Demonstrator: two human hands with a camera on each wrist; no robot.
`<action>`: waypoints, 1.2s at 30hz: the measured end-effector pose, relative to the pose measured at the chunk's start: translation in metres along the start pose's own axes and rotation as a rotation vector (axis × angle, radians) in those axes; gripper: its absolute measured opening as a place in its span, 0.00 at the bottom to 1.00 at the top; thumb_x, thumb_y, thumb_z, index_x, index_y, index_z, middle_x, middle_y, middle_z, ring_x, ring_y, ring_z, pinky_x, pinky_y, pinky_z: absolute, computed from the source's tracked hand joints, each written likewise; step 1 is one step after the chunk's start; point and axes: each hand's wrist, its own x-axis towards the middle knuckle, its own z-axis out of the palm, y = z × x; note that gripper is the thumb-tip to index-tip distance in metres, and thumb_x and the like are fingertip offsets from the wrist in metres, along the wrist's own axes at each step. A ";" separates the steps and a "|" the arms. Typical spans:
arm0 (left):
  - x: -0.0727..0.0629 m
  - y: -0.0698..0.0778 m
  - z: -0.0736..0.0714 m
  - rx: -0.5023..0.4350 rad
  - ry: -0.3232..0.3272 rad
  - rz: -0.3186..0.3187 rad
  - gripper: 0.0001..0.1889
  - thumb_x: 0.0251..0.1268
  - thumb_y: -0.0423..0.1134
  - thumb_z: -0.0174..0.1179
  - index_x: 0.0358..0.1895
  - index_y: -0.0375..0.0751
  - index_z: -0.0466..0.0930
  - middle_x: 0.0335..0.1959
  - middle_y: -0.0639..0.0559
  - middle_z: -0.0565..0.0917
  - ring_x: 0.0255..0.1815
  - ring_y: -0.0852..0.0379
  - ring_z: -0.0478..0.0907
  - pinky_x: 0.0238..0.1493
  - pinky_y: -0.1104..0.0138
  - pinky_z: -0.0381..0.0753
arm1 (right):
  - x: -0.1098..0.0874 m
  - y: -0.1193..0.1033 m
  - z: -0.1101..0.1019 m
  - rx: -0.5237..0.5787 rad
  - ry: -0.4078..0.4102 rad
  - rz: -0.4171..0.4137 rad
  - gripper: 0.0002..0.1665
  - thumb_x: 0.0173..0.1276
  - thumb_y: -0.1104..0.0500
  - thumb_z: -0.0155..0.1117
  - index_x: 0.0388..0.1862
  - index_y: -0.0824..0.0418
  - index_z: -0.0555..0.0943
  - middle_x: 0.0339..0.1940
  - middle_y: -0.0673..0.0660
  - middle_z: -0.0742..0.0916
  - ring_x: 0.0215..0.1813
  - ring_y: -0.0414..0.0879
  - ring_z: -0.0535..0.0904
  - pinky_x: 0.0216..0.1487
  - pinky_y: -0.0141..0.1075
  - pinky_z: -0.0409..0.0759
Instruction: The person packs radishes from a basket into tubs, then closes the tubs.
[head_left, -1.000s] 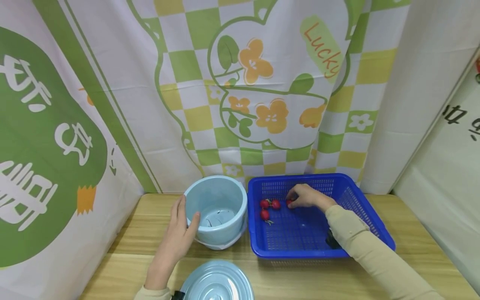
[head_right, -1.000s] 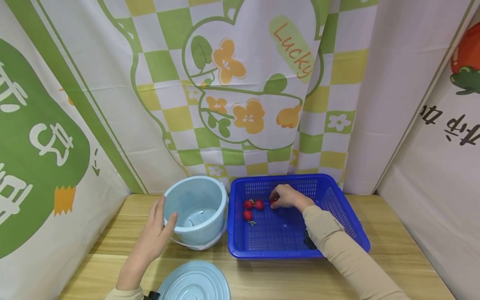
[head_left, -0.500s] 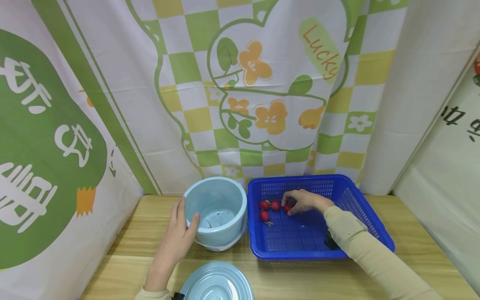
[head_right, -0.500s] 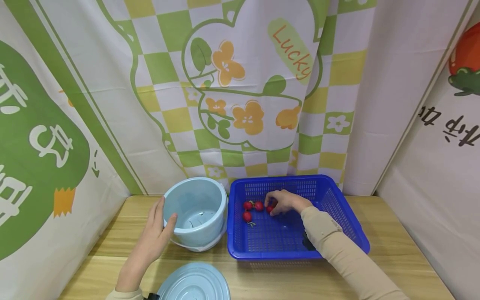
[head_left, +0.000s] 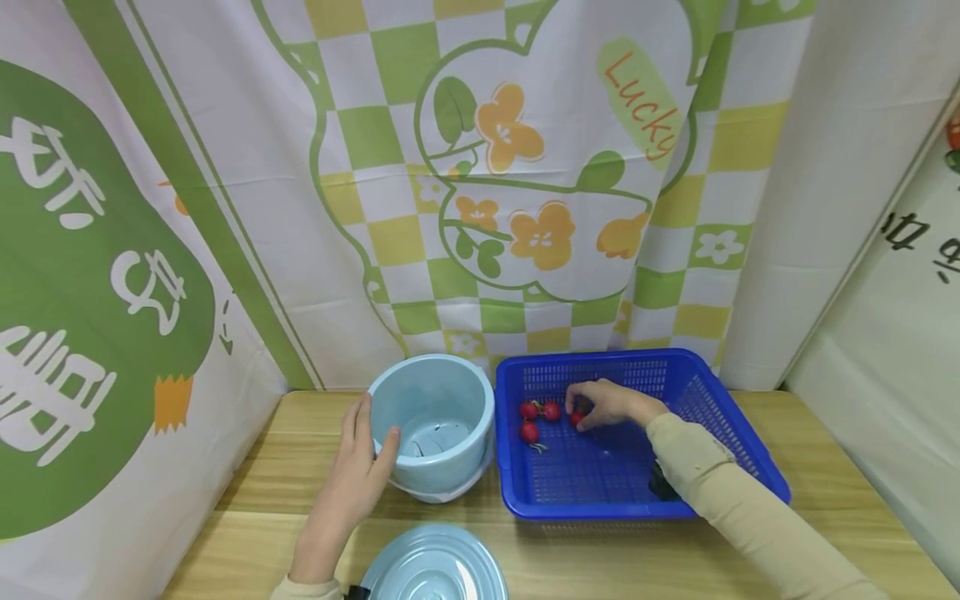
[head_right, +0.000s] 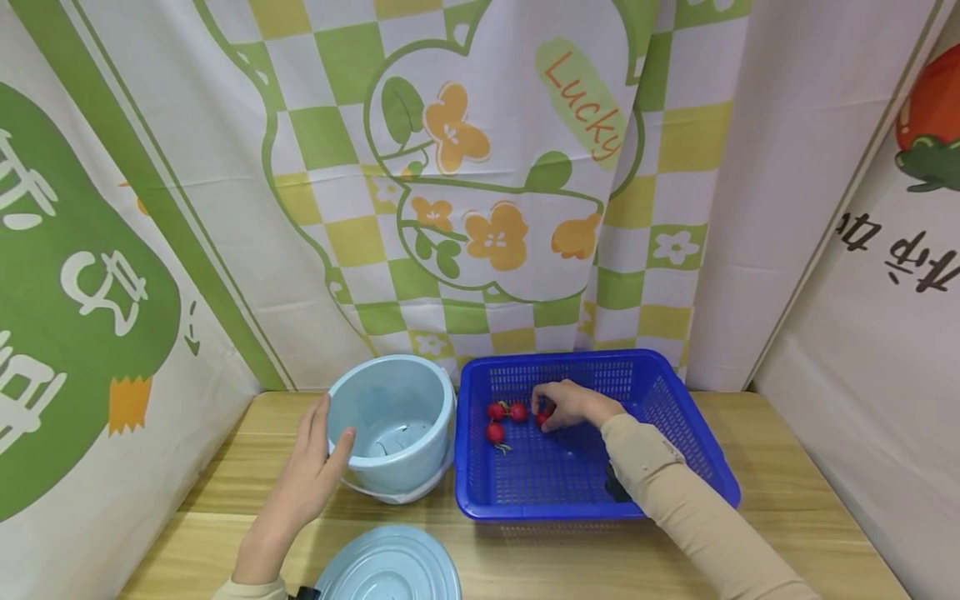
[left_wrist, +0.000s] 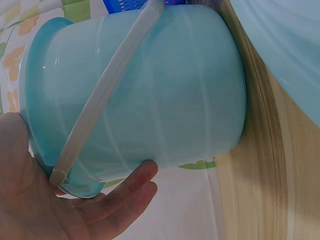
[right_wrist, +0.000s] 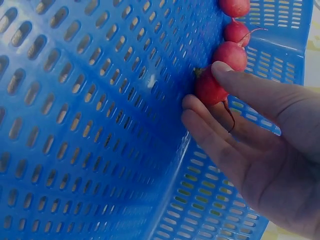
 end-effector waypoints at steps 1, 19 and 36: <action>0.000 0.000 0.000 0.002 0.000 -0.001 0.44 0.86 0.62 0.41 0.87 0.36 0.37 0.86 0.36 0.44 0.81 0.29 0.56 0.73 0.33 0.64 | 0.000 0.000 0.000 -0.012 0.001 -0.004 0.16 0.60 0.68 0.79 0.45 0.63 0.83 0.39 0.58 0.90 0.43 0.49 0.85 0.42 0.38 0.83; 0.001 0.003 0.000 0.007 0.002 0.009 0.43 0.87 0.60 0.42 0.86 0.34 0.38 0.86 0.34 0.44 0.81 0.28 0.55 0.74 0.33 0.63 | 0.004 -0.008 -0.011 0.277 0.026 -0.037 0.18 0.71 0.61 0.74 0.55 0.70 0.86 0.41 0.59 0.91 0.41 0.59 0.90 0.45 0.53 0.90; 0.001 0.003 0.000 -0.001 -0.001 0.005 0.43 0.87 0.60 0.41 0.86 0.33 0.37 0.86 0.34 0.43 0.81 0.27 0.54 0.74 0.33 0.62 | 0.003 -0.017 -0.019 0.549 0.105 -0.066 0.23 0.72 0.60 0.74 0.63 0.66 0.83 0.56 0.61 0.89 0.57 0.58 0.88 0.59 0.47 0.85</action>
